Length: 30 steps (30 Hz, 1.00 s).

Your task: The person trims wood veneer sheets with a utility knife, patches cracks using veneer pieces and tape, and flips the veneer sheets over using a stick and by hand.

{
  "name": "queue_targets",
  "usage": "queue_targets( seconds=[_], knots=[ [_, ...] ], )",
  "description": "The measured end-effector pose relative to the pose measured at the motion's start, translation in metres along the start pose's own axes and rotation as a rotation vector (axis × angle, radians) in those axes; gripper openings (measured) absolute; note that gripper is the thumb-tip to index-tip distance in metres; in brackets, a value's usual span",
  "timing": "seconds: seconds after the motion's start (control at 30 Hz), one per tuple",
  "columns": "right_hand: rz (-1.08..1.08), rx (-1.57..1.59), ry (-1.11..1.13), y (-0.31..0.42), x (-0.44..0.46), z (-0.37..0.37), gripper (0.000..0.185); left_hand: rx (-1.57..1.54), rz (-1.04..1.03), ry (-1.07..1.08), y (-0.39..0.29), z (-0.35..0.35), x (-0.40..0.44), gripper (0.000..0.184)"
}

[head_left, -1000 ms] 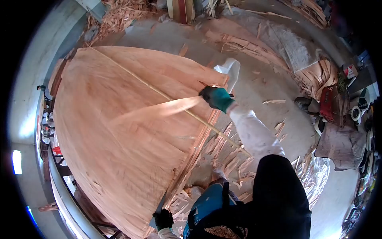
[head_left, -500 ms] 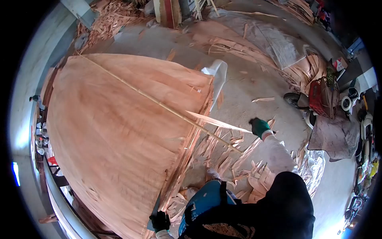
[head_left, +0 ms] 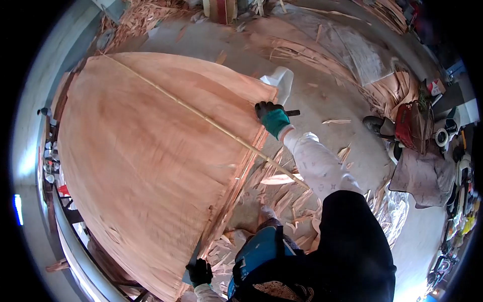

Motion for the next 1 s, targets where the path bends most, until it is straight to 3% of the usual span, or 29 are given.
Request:
queue_targets(
  seconds=[0.1,0.17,0.23,0.33,0.37,0.4,0.5,0.57,0.63,0.73,0.87,0.9,1.0],
  knots=[
    [-0.052,0.077,0.13,0.006,-0.006,-0.008,0.016,-0.182,0.001,-0.11,0.014,-0.034,-0.006,0.042],
    [-0.048,0.122,0.159,0.005,-0.008,-0.018,0.021,-0.154,0.006,-0.063,0.014,-0.035,-0.002,0.044],
    [-0.055,0.19,0.193,0.001,-0.006,-0.022,0.025,0.023,0.03,0.122,-0.004,0.021,0.002,0.046],
    [-0.177,0.369,0.093,-0.023,0.011,0.004,0.027,0.03,-0.028,0.052,-0.001,0.017,0.001,0.04],
    [-0.284,0.526,-0.17,-0.037,0.022,-0.001,0.027,-0.084,0.004,0.078,-0.002,0.017,0.003,0.041],
    [-0.373,0.512,-0.089,-0.047,0.035,0.028,0.031,-0.197,0.036,0.106,-0.003,0.024,0.003,0.042],
    [-0.454,0.623,-0.053,-0.077,0.076,0.018,0.035,-0.528,0.132,0.194,-0.006,0.05,0.002,0.045],
    [-0.505,0.591,0.001,-0.082,0.104,0.006,0.038,-0.414,0.118,0.179,-0.007,0.045,0.004,0.045],
    [-0.579,0.583,0.087,-0.074,0.131,-0.002,0.039,0.038,0.023,0.094,-0.002,0.021,0.001,0.043],
    [-0.549,0.503,0.269,-0.052,0.162,0.0,0.034,0.084,-0.049,0.04,0.013,-0.028,-0.011,0.048],
    [-0.394,0.369,0.408,-0.051,0.168,-0.023,0.026,-2.5,0.695,0.346,0.018,-0.042,-0.016,0.064],
    [-0.384,0.337,0.436,-0.063,0.169,-0.031,0.027,-2.42,0.975,0.281,0.017,-0.041,-0.023,0.063],
    [-0.368,0.29,0.547,-0.079,0.161,-0.014,0.029,-2.467,1.127,0.284,0.013,-0.028,-0.019,0.064]
  ],
)
Point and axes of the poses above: each hand's wrist, its own x-axis towards the middle knuckle, its own z-axis out of the back of the hand, y = z × x, the point moved 3 cm from there along x, towards the middle knuckle, and after that the axes turned 6 degrees about z, right-handed, at the moved point
